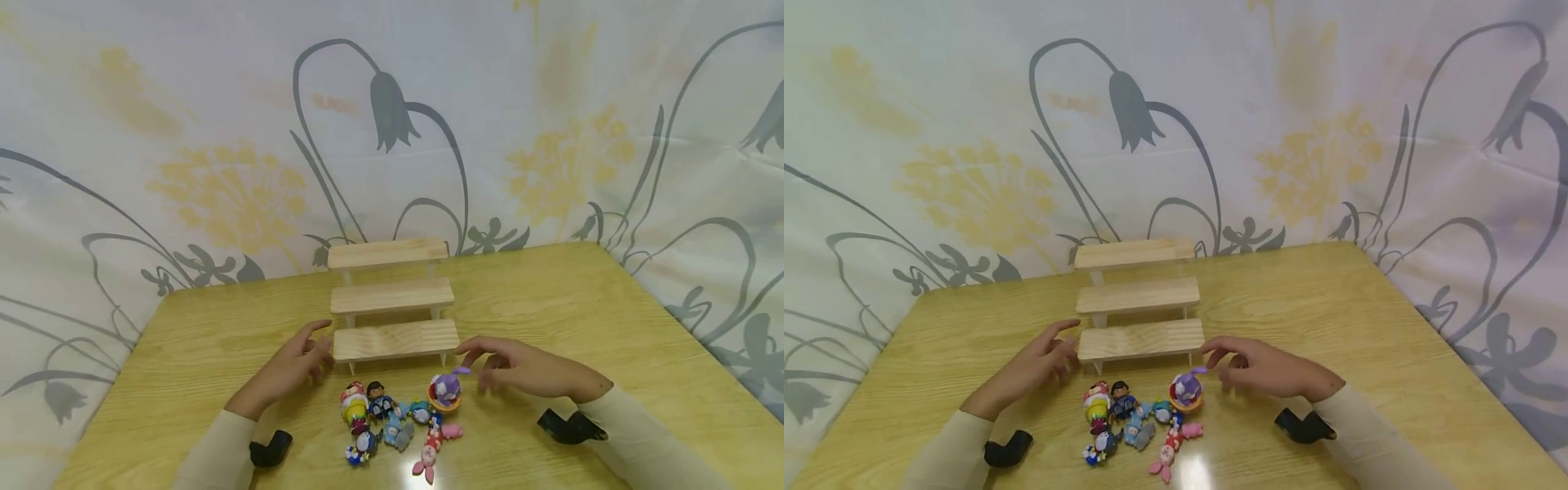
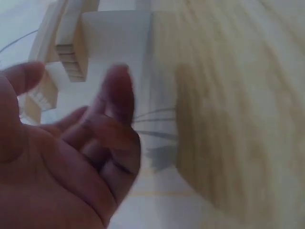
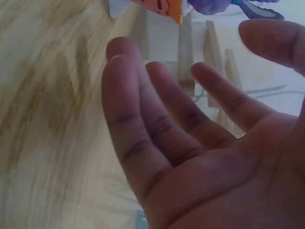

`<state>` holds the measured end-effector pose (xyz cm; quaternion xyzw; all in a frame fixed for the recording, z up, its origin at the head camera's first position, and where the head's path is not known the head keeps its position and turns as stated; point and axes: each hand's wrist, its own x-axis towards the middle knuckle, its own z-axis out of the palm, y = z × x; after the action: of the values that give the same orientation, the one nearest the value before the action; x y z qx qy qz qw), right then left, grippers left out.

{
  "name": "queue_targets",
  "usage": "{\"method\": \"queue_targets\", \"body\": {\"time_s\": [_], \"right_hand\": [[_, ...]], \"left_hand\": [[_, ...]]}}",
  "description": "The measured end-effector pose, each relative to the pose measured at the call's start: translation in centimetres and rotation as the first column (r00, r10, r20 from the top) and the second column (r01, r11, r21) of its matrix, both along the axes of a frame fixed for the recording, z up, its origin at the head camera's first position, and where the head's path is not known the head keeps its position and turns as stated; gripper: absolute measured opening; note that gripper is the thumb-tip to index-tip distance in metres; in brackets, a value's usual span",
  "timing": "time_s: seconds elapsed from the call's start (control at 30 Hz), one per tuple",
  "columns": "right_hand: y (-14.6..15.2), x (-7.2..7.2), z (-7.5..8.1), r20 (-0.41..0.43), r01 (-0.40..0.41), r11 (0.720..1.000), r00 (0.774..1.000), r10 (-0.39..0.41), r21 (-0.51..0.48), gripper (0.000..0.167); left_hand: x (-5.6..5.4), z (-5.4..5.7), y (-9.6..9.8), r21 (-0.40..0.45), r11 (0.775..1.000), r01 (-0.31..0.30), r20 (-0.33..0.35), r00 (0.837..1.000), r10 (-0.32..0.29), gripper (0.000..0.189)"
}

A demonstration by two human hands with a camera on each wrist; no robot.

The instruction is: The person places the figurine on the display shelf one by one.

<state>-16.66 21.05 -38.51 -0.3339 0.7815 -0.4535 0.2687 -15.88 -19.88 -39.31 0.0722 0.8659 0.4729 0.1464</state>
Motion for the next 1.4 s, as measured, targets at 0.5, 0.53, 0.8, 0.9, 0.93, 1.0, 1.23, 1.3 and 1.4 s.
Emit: {"method": "queue_targets", "body": {"time_s": [0.5,0.53,0.8,0.9,0.93,1.0,1.23,1.3,1.4], "right_hand": [[-1.8,1.1,-1.1,0.07,-0.113,0.987,0.99,0.122,-0.116,0.072],[-2.1,1.2,-1.2,0.064,-0.108,0.988,0.991,0.116,-0.112,0.074],[-3.0,1.9,-2.0,0.008,-0.053,0.994,0.999,0.054,-0.098,0.072],[-3.1,1.9,-2.2,-0.034,-0.044,0.994,0.999,0.04,-0.099,0.066],[-3.1,1.9,-2.2,-0.044,-0.043,0.994,0.998,0.039,-0.101,0.065],[-3.1,1.9,-2.3,-0.053,-0.044,0.993,0.998,0.039,-0.106,0.062],[-3.3,1.7,-2.5,-0.031,-0.078,0.989,0.997,0.075,-0.122,0.06],[-3.4,1.7,-2.5,-0.024,-0.079,0.989,0.997,0.077,-0.124,0.061],[-3.6,1.7,-2.5,-0.031,-0.063,0.992,0.998,0.06,-0.105,0.061]], "left_hand": [[0.0,-0.9,0.0,0.075,0.989,0.13,0.029,0.991,-0.133,0.063],[0.0,-0.9,0.0,0.082,0.988,0.131,0.031,0.99,-0.134,0.063],[-0.1,-1.7,-0.1,0.135,0.979,0.152,0.024,0.987,-0.157,0.063],[-0.2,-2.1,-0.1,0.161,0.974,0.158,0.026,0.986,-0.164,0.063],[-0.3,-2.3,-0.1,0.173,0.972,0.161,0.029,0.985,-0.168,0.062],[-0.4,-2.5,-0.1,0.198,0.966,0.164,0.037,0.984,-0.175,0.062],[-0.8,-2.7,-0.4,0.274,0.948,0.164,0.04,0.983,-0.181,0.065],[-0.9,-2.8,-0.5,0.292,0.943,0.16,0.036,0.983,-0.178,0.065],[-1.0,-2.9,-0.7,0.302,0.942,0.149,0.041,0.985,-0.169,0.064]]}}
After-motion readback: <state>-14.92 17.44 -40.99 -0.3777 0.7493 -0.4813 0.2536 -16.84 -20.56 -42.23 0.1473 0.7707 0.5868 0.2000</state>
